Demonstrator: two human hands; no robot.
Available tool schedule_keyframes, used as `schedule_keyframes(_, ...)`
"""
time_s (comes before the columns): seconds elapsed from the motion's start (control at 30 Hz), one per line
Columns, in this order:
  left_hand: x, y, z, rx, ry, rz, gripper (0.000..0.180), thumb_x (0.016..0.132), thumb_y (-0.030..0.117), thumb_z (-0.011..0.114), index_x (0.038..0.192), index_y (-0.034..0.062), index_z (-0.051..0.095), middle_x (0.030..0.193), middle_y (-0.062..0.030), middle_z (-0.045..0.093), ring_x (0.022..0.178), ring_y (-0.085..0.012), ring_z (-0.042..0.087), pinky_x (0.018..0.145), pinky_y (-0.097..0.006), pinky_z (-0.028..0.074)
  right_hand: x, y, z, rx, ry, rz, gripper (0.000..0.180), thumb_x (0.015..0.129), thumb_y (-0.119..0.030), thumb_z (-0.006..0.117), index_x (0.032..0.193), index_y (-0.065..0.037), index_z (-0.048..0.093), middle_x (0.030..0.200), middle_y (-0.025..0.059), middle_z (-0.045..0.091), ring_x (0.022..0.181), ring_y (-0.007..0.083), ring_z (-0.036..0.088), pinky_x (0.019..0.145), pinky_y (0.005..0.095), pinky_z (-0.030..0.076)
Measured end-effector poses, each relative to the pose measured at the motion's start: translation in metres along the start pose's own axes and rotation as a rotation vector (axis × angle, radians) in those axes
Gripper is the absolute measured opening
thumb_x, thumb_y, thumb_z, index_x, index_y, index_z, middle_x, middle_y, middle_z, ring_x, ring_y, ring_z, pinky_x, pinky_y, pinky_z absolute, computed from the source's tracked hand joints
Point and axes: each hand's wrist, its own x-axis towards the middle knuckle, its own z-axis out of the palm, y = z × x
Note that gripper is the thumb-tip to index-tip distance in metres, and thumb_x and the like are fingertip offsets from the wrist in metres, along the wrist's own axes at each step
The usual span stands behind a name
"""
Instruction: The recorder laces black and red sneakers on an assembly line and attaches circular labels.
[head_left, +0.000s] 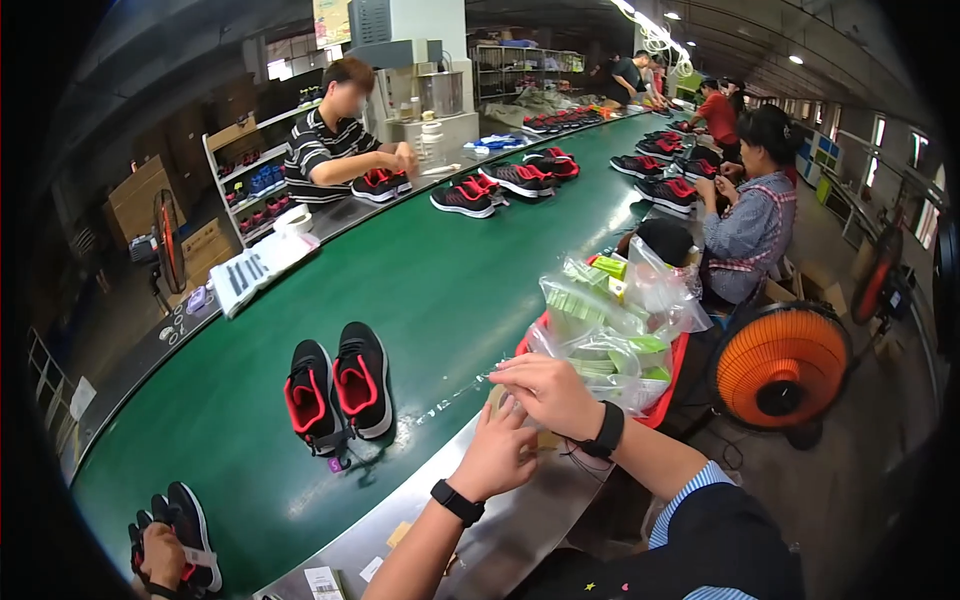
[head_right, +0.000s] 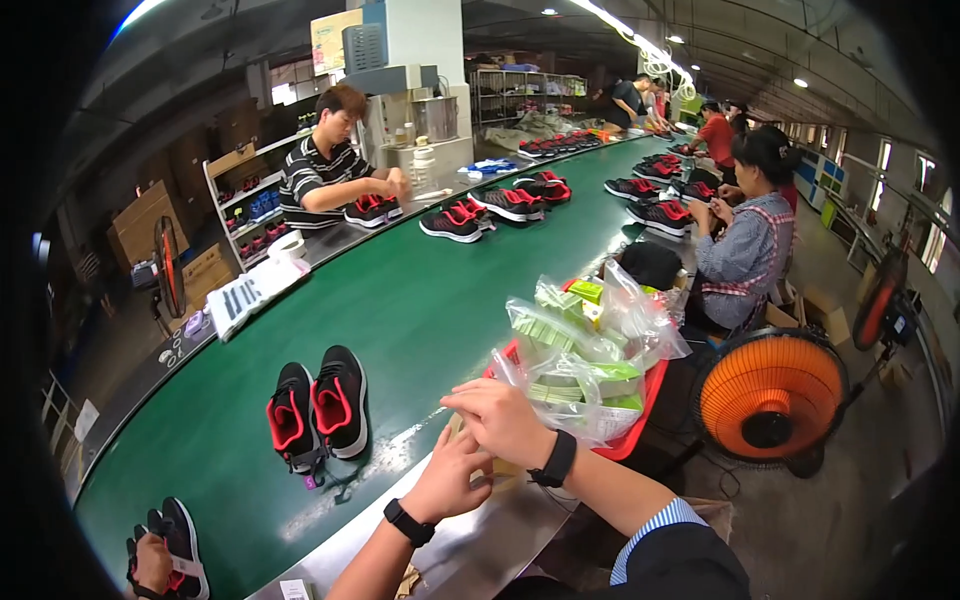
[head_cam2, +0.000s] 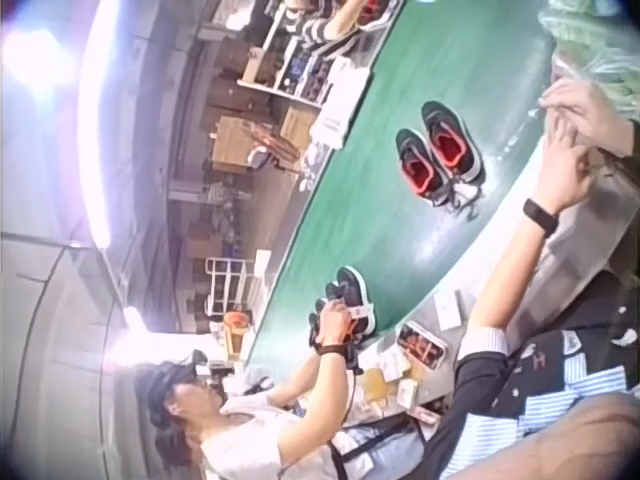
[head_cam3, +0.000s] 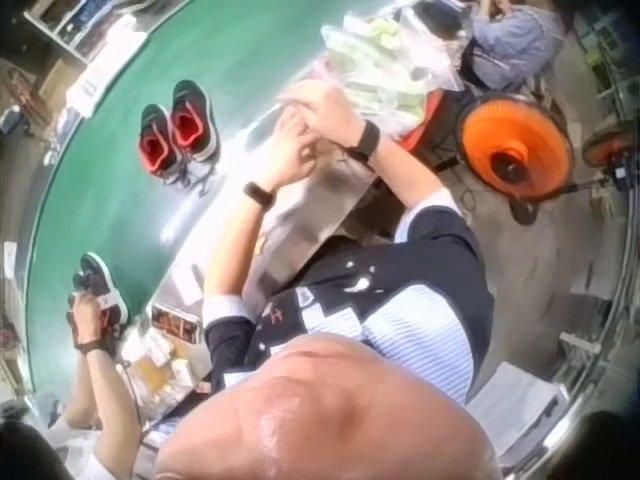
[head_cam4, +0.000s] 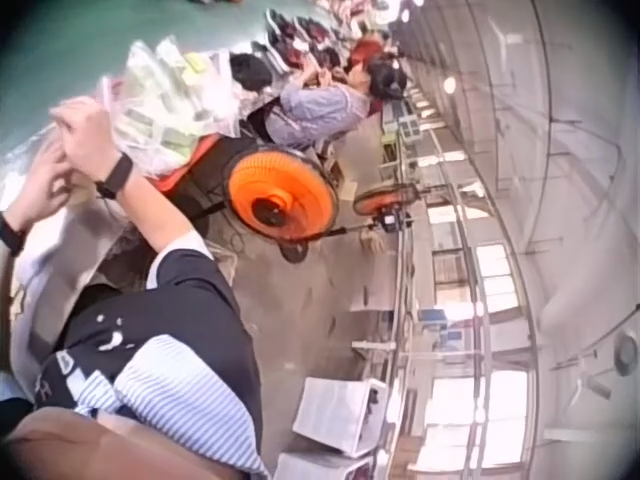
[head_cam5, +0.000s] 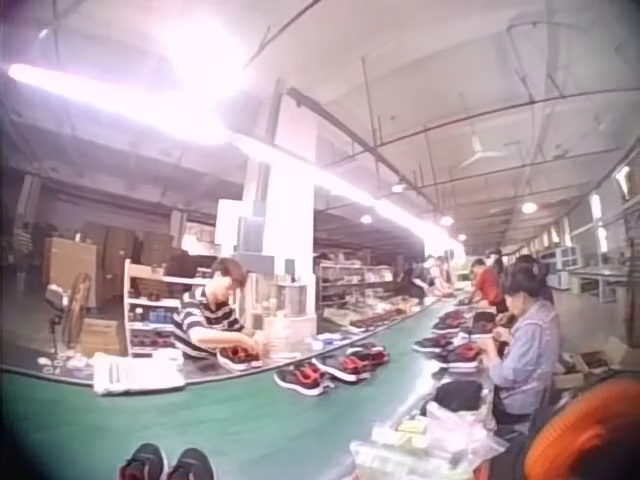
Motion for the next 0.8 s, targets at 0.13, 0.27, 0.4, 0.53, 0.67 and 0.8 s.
schedule_keyframes(0.13,0.001,0.0,-0.001,0.074,-0.046,-0.009,0.008,0.062,0.012,0.06,0.068,0.0096,0.055,0.11,-0.0118,0.05,0.123,-0.0333,0.036,0.101,-0.061,0.02,0.006,-0.006,-0.005,0.042,0.16,-0.059,0.021,0.073,0.004,0.057,0.09,-0.003,0.067,0.09,0.0128,0.066,0.084,0.025,0.064,0.076,0.0322,0.05)
schedule_keyframes(0.27,0.002,-0.001,0.001,0.107,-0.096,-0.035,0.008,0.063,0.013,0.061,0.069,0.0093,0.056,0.125,-0.0127,0.046,0.128,-0.037,0.029,0.102,-0.061,0.019,0.017,-0.013,-0.02,0.077,0.292,-0.049,0.019,0.076,0.005,0.056,0.089,-0.003,0.067,0.089,0.0119,0.066,0.082,0.022,0.064,0.075,0.0302,0.05)
schedule_keyframes(0.4,0.001,0.0,0.002,0.092,-0.136,-0.07,0.008,0.065,0.014,0.061,0.07,0.0092,0.056,0.136,-0.0142,0.04,0.13,-0.0411,0.024,0.103,-0.062,0.017,0.023,-0.023,-0.021,0.46,0.363,0.107,0.019,0.084,0.003,0.053,0.102,-0.002,0.059,0.084,0.0083,0.065,0.076,0.0114,0.061,0.063,0.0245,0.048)
schedule_keyframes(0.53,-0.011,0.011,-0.004,0.094,-0.063,-0.07,0.01,0.065,0.013,0.061,0.071,0.0082,0.055,0.137,-0.0153,0.038,0.131,-0.0438,0.021,0.102,-0.064,0.015,0.022,-0.044,-0.019,0.985,0.365,0.191,0.027,0.09,0.001,0.042,0.116,-0.002,0.048,0.081,0.0067,0.056,0.071,0.0127,0.058,0.061,0.024,0.047)
schedule_keyframes(0.67,-0.049,0.041,-0.036,0.089,-0.1,-0.056,0.01,0.064,0.009,0.061,0.067,0.0073,0.052,0.137,-0.0124,0.04,0.131,-0.0414,0.024,0.1,-0.064,0.017,0.01,-0.061,-0.016,1.216,0.168,0.257,0.028,0.093,-0.001,0.033,0.118,-0.003,0.046,0.073,0.0021,0.048,0.058,0.0049,0.045,0.053,0.0163,0.038)
schedule_keyframes(0.8,-0.092,0.045,-0.066,-0.069,0.089,-0.187,0.011,0.063,0.006,0.061,0.069,0.0059,0.052,0.111,-0.0114,0.058,0.102,-0.0328,0.051,0.089,-0.044,0.039,0.001,-0.079,-0.006,1.155,0.012,0.213,0.026,0.089,-0.001,0.036,0.107,0.001,0.054,0.062,-0.0032,0.039,0.053,0.0023,0.032,0.047,0.0169,0.026)
